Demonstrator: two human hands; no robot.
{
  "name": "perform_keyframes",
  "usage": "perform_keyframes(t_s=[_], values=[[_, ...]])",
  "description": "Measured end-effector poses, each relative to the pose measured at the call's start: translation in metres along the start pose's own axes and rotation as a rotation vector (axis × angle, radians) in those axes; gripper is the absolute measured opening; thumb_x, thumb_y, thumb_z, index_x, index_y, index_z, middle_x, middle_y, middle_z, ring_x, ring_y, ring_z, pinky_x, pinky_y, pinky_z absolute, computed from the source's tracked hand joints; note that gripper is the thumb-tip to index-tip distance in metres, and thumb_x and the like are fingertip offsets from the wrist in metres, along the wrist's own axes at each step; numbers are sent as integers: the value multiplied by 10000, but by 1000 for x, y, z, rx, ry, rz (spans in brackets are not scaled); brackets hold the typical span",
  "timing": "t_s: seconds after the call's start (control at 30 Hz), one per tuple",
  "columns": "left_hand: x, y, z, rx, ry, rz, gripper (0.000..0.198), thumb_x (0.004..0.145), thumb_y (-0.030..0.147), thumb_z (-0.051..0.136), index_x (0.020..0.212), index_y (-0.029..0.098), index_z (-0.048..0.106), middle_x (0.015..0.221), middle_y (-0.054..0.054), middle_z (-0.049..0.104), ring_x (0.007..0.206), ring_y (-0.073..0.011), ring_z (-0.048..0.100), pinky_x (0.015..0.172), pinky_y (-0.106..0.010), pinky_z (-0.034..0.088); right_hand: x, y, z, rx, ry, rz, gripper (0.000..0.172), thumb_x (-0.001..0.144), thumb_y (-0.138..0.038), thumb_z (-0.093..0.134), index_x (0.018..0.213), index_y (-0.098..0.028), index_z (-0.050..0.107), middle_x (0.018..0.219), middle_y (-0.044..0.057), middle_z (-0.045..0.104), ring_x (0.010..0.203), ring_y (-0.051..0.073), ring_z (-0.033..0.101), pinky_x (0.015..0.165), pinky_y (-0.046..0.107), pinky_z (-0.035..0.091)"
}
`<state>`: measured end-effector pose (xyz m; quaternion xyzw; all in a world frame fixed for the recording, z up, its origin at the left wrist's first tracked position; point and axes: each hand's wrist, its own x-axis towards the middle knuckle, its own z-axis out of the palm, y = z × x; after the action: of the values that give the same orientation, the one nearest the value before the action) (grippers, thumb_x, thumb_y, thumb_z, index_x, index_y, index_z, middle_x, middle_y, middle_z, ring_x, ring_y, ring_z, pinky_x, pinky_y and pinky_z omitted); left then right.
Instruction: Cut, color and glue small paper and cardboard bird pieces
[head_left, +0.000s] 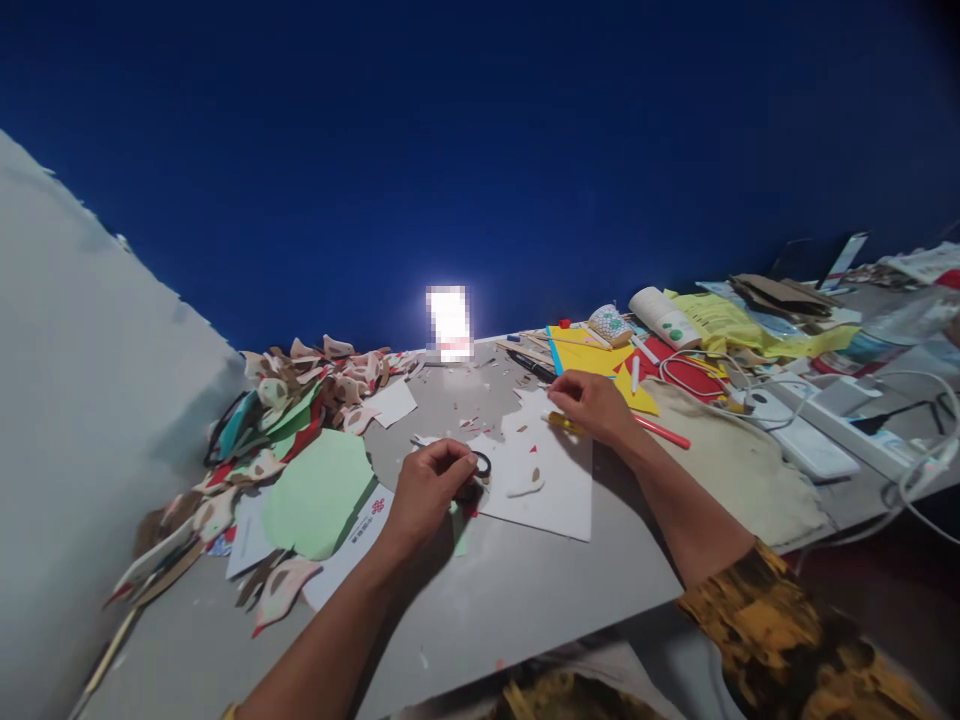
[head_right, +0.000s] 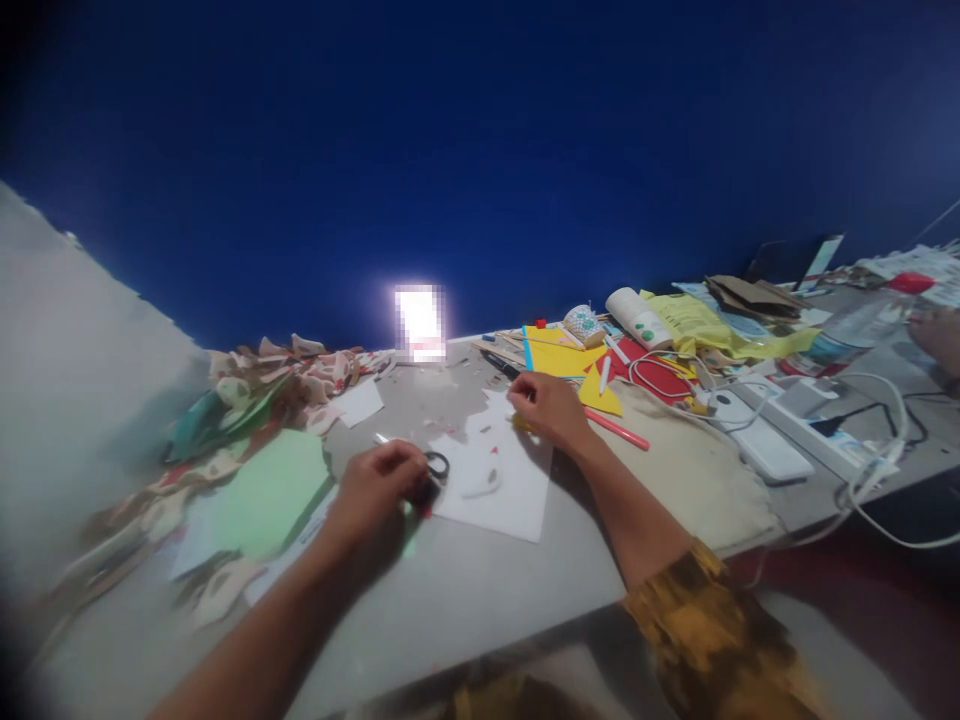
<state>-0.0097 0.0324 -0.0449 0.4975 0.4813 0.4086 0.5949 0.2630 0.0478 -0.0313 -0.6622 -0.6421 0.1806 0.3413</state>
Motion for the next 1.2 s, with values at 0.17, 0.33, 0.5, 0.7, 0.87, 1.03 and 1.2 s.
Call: perform_keyframes(t_s=[0.17, 0.33, 0.5, 0.7, 0.87, 1.03, 1.2], values=[[1, 11, -3, 122, 70, 55, 150, 676, 301, 786, 669, 172, 709, 575, -26, 646, 502, -138, 559, 491, -250, 457, 8, 15, -5, -349, -147, 119, 184, 784, -389, 755, 814, -213, 710, 860, 50, 736, 759, 206, 625, 600, 280, 339], [6, 4, -4, 91, 141, 61, 153, 720, 309, 772, 721, 170, 705, 568, -1, 625, 491, -116, 536, 493, -229, 449, 2, 4, 4, -245, -207, 7, 136, 792, -319, 742, 841, -203, 691, 907, 42, 723, 807, 183, 618, 637, 255, 368], [6, -10, -1, 45, 168, 113, 189, 805, 368, 759, 822, 188, 704, 605, 7, 639, 498, -126, 574, 492, -236, 474, -22, -29, 22, 445, -415, -141, 283, 871, -452, 680, 952, -180, 687, 803, 12, 677, 697, 152, 605, 642, 257, 451], [0, -13, 5, -47, 90, 83, 224, 770, 378, 801, 825, 169, 739, 585, 0, 626, 488, -122, 560, 473, -238, 470, -45, -50, 42, 299, -180, -281, 148, 819, -320, 726, 896, -200, 688, 864, 28, 706, 785, 181, 622, 715, 294, 458], [-2, -13, 10, -138, 61, 28, 228, 759, 366, 793, 829, 153, 747, 612, 0, 624, 465, -99, 501, 442, -244, 465, -46, -44, 51, 63, -16, -436, 84, 875, -286, 683, 920, -218, 666, 909, 61, 708, 861, 212, 630, 778, 323, 453], [-2, -12, 9, -267, -7, -56, 295, 760, 400, 802, 863, 136, 719, 640, -5, 624, 456, -104, 488, 398, -259, 466, -48, -41, 54, 20, 1, -445, 78, 902, -294, 669, 930, -223, 654, 911, 59, 704, 862, 212, 635, 769, 318, 447], [3, -14, 4, -258, 0, -78, 295, 774, 390, 779, 901, 133, 712, 683, -27, 652, 471, -102, 511, 433, -253, 472, -43, -39, 47, -17, 35, -376, 95, 899, -310, 680, 923, -221, 658, 919, 59, 715, 860, 213, 637, 771, 314, 443]])
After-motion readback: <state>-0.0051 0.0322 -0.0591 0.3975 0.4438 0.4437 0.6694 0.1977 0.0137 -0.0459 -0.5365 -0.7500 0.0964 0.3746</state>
